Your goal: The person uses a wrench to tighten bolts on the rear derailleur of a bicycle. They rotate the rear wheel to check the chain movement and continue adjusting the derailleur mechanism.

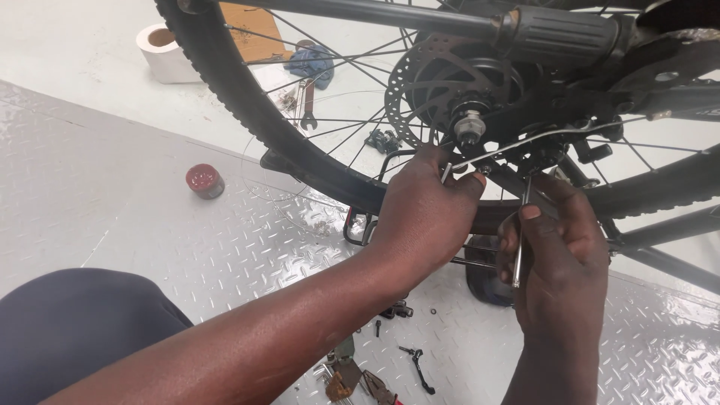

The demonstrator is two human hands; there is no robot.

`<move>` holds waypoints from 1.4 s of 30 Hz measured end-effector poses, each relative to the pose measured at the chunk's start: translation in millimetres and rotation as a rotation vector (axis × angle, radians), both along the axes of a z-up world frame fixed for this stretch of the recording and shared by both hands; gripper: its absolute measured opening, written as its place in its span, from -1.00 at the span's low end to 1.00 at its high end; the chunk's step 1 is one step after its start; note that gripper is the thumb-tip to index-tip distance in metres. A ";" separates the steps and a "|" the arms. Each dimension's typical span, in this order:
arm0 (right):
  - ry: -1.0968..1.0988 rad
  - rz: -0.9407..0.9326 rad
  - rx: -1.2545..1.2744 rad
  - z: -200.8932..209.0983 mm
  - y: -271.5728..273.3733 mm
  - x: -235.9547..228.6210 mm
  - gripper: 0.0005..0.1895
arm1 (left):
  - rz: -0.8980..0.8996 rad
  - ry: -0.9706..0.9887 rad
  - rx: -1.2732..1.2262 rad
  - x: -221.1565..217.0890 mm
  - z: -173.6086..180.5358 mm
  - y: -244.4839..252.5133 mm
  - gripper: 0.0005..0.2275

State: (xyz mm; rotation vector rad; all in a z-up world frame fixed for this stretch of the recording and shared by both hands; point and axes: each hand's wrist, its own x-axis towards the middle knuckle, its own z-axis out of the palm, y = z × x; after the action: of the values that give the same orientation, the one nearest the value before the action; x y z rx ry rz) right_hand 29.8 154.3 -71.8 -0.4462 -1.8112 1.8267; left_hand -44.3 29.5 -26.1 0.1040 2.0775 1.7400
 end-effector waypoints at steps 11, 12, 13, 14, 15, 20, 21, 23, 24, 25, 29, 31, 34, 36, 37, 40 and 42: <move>0.001 -0.190 0.309 -14.7 -9.4 -9.3 -0.62 | -0.281 -0.194 -0.121 31.6 15.8 -5.7 -0.83; -0.038 -0.209 0.374 -13.4 -8.9 -6.4 -0.64 | -0.327 -0.219 -0.153 35.3 16.9 -6.4 -0.80; -0.038 -0.214 0.372 -13.5 -7.6 -7.4 -0.64 | -0.331 -0.218 -0.156 36.2 17.4 -7.2 -0.80; 0.092 -0.240 0.299 -13.9 -6.0 -7.8 -0.69 | -0.400 -0.201 -0.217 37.4 17.6 -7.8 -0.74; 0.222 -0.266 0.225 -14.5 -4.0 -8.3 -0.74 | -0.469 -0.185 -0.278 38.5 17.7 -8.0 -0.66; 0.463 -0.328 0.111 -10.8 1.8 -3.2 -0.94 | -0.500 -0.101 -0.191 45.9 9.1 0.4 -0.80; 0.466 -0.287 0.037 -5.5 -2.4 -0.4 -0.93 | -0.478 -0.075 -0.132 46.7 6.3 3.2 -0.80; 0.491 -0.298 -0.026 -8.5 3.9 0.7 -0.88 | -0.432 -0.046 -0.112 45.9 10.2 4.8 -0.81; 0.510 -0.297 -0.090 -10.0 6.7 1.1 -0.82 | -0.376 -0.024 -0.087 45.2 12.3 5.4 -0.82; 0.516 -0.309 -0.093 -6.9 9.9 2.7 -0.82 | -0.387 -0.019 -0.094 41.8 10.4 7.1 -0.82; 0.323 -0.111 0.063 3.1 34.7 14.0 -0.71 | -0.318 0.153 -0.100 30.5 8.9 12.6 -0.83; 0.201 -0.021 0.117 4.8 53.9 21.5 -0.74 | -0.317 0.161 -0.114 28.2 11.5 14.3 -0.85; 0.069 0.267 -0.133 4.6 79.5 29.1 -0.88 | -0.289 0.146 -0.180 29.7 13.6 17.7 -0.86; 0.024 0.089 -0.038 6.8 88.2 29.1 -0.89 | -0.238 0.085 -0.141 31.9 13.8 19.7 -0.88; 0.024 0.086 -0.036 3.4 91.5 27.5 -0.89 | -0.241 0.086 -0.139 32.4 12.5 18.3 -0.88; 0.163 -0.087 -0.029 -7.5 101.5 19.3 -0.83 | -0.261 0.224 -0.023 34.9 9.8 13.8 -0.79; 0.288 -0.082 -0.244 -16.5 109.4 14.0 -0.81 | -0.223 0.175 -0.016 39.9 10.7 13.5 -0.80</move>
State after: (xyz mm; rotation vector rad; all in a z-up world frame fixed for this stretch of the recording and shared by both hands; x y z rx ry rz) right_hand 43.8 263.7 -88.3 -0.3201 -1.3687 1.9501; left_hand -4.5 43.0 -15.3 0.4802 2.1075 1.6290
